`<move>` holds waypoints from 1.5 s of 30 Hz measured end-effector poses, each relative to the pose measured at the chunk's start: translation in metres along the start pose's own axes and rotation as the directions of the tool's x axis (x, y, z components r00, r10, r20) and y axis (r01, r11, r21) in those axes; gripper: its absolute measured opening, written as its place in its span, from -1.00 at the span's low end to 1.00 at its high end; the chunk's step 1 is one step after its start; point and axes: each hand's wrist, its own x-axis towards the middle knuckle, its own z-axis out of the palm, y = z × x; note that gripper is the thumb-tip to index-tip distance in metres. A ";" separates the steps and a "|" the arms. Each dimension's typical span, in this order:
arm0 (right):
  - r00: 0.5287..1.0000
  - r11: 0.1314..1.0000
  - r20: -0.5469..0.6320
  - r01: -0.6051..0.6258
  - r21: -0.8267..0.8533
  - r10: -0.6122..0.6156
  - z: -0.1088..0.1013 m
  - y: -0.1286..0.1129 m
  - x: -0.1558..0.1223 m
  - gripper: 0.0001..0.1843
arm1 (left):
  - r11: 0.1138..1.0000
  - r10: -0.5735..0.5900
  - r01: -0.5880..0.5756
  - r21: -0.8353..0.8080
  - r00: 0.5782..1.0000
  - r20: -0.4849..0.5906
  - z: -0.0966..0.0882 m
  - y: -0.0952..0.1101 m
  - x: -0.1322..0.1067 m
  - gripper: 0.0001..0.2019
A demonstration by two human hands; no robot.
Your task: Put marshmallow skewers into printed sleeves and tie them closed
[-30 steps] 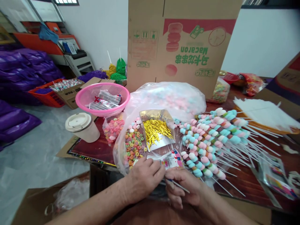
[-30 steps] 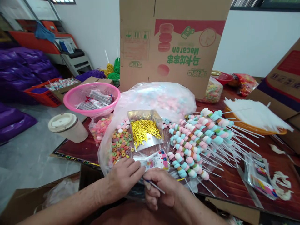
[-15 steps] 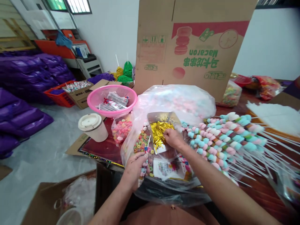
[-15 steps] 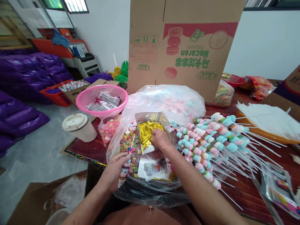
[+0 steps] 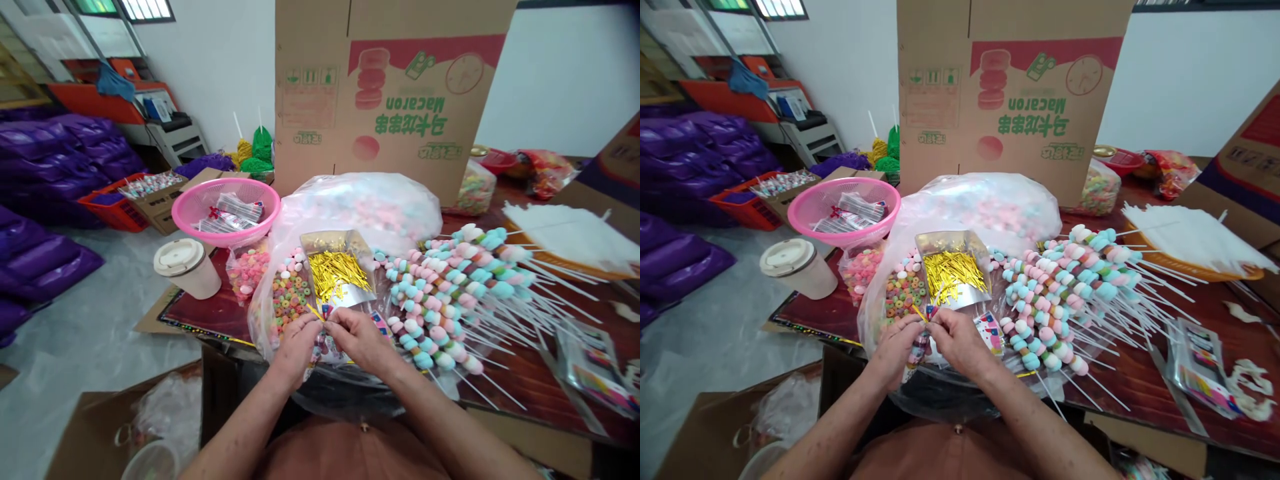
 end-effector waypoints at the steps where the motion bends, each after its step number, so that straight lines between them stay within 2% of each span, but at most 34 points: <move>1: 0.999 0.998 0.036 -0.030 0.050 0.028 -0.001 0.000 -0.001 -0.70 | 0.999 0.015 -0.015 0.031 1.000 0.009 -0.001 0.000 -0.003 -0.87; 4: 0.985 0.976 0.122 -0.140 0.165 0.121 -0.007 -0.002 -0.003 -0.69 | 0.990 0.071 -0.083 0.112 0.992 0.107 -0.006 -0.003 -0.009 -0.79; 7: 0.988 0.983 0.081 -0.137 0.122 0.128 -0.009 -0.005 -0.005 -0.72 | 0.968 0.160 -0.191 0.162 0.970 0.185 -0.006 -0.006 -0.011 -0.67; 9: 0.996 0.995 -0.002 -0.095 0.035 0.095 -0.007 -0.005 -0.006 -0.73 | 0.956 0.217 -0.238 0.169 0.967 0.134 -0.004 -0.007 -0.012 -0.62; 11: 0.993 0.998 -0.092 -0.068 -0.011 0.066 -0.005 -0.006 -0.009 -0.79 | 0.964 0.226 -0.232 0.131 0.972 0.062 -0.002 -0.007 -0.013 -0.62; 13: 0.997 1.000 -0.080 -0.009 -0.016 0.008 -0.005 -0.007 -0.013 -0.82 | 0.986 0.160 -0.163 0.041 0.985 0.070 -0.002 -0.005 -0.013 -0.64; 15: 0.991 0.989 0.027 0.132 -0.067 -0.130 -0.010 -0.011 -0.018 -0.81 | 0.996 0.029 -0.013 -0.091 0.984 0.176 -0.006 -0.003 -0.014 -0.65; 18: 0.926 0.933 0.207 0.342 -0.110 -0.315 -0.021 -0.021 -0.022 -0.72 | 0.936 -0.104 0.224 -0.272 0.913 0.395 -0.016 -0.001 -0.013 -0.64; 20: 0.880 0.927 0.323 0.375 -0.023 -0.348 -0.026 -0.026 -0.021 -0.72 | 0.899 -0.101 0.301 -0.319 0.850 0.517 -0.021 0.000 -0.014 -0.59; 22: 0.867 0.943 0.376 0.326 0.067 -0.327 -0.026 -0.029 -0.019 -0.74 | 0.886 -0.088 0.322 -0.334 0.824 0.560 -0.022 0.002 -0.014 -0.48; 23: 0.891 0.953 0.341 0.295 0.068 -0.300 -0.023 -0.028 -0.018 -0.75 | 0.888 -0.085 0.308 -0.342 0.840 0.535 -0.021 0.003 -0.015 -0.44; 24: 0.927 0.964 0.265 0.264 0.039 -0.265 -0.019 -0.026 -0.018 -0.75 | 0.892 -0.082 0.279 -0.357 0.874 0.478 -0.019 0.004 -0.015 -0.42; 26: 0.979 0.977 0.049 0.203 -0.067 -0.200 -0.008 -0.020 -0.019 -0.74 | 0.902 -0.070 0.191 -0.388 0.950 0.305 -0.012 0.006 -0.016 -0.44; 28: 0.970 0.960 -0.120 0.184 -0.211 -0.212 0.001 -0.013 -0.021 -0.72 | 0.907 -0.051 0.108 -0.408 0.988 0.146 -0.004 0.006 -0.016 -0.48; 30: 0.927 0.877 -0.162 0.250 -0.410 -0.339 0.004 -0.006 -0.022 -0.72 | 0.912 -0.036 0.051 -0.407 0.998 0.044 0.005 0.004 -0.015 -0.52; 31: 0.891 0.793 -0.139 0.302 -0.529 -0.432 0.002 -0.004 -0.022 -0.71 | 0.923 -0.013 0.016 -0.385 1.000 0.012 0.009 0.002 -0.014 -0.55; 34: 0.741 0.436 -0.005 0.390 -0.811 -0.672 -0.009 -0.005 -0.021 -0.69 | 0.956 0.168 -0.182 -0.229 0.983 -0.078 0.017 -0.005 -0.014 -0.52; 35: 0.698 0.365 0.002 0.377 -0.851 -0.716 -0.013 -0.007 -0.021 -0.69 | 0.957 0.223 -0.236 -0.165 0.970 -0.094 0.017 -0.005 -0.015 -0.49; 36: 0.662 0.340 -0.018 0.362 -0.868 -0.750 -0.016 -0.010 -0.023 -0.69 | 0.961 0.240 -0.249 -0.120 0.967 -0.084 0.017 -0.004 -0.016 -0.45; 38: 0.613 0.369 -0.060 0.393 -0.842 -0.788 -0.017 -0.014 -0.029 -0.71 | 0.985 0.127 -0.123 -0.121 0.991 0.032 0.010 0.008 -0.019 -0.40; 39: 0.618 0.403 -0.046 0.453 -0.795 -0.785 -0.015 -0.015 -0.033 -0.73 | 0.986 0.058 -0.038 -0.163 0.991 0.119 0.004 0.019 -0.022 -0.37; 40: 0.652 0.462 -0.021 0.514 -0.723 -0.758 -0.013 -0.015 -0.036 -0.75 | 0.975 0.014 0.033 -0.220 0.978 0.208 -0.003 0.031 -0.025 -0.33; 41: 0.712 0.557 -0.008 0.543 -0.628 -0.703 -0.012 -0.014 -0.038 -0.76 | 0.950 0.054 0.024 -0.312 0.970 0.239 -0.012 0.044 -0.028 -0.27; 42: 0.789 0.684 -0.021 0.519 -0.512 -0.614 -0.011 -0.013 -0.039 -0.77 | 0.913 0.174 -0.083 -0.400 0.965 0.196 -0.022 0.056 -0.032 -0.28; 43: 0.866 0.820 -0.077 0.434 -0.373 -0.494 -0.012 -0.013 -0.039 -0.76 | 0.876 0.287 -0.204 -0.436 0.949 0.133 -0.030 0.065 -0.035 -0.29; 44: 0.923 0.927 -0.166 0.312 -0.209 -0.348 -0.014 -0.013 -0.037 -0.75 | 0.870 0.349 -0.268 -0.413 0.927 0.133 -0.038 0.070 -0.037 -0.27; 45: 0.950 0.981 -0.246 0.190 -0.033 -0.193 -0.015 -0.015 -0.036 -0.75 | 0.893 0.359 -0.285 -0.347 0.918 0.169 -0.042 0.071 -0.038 -0.26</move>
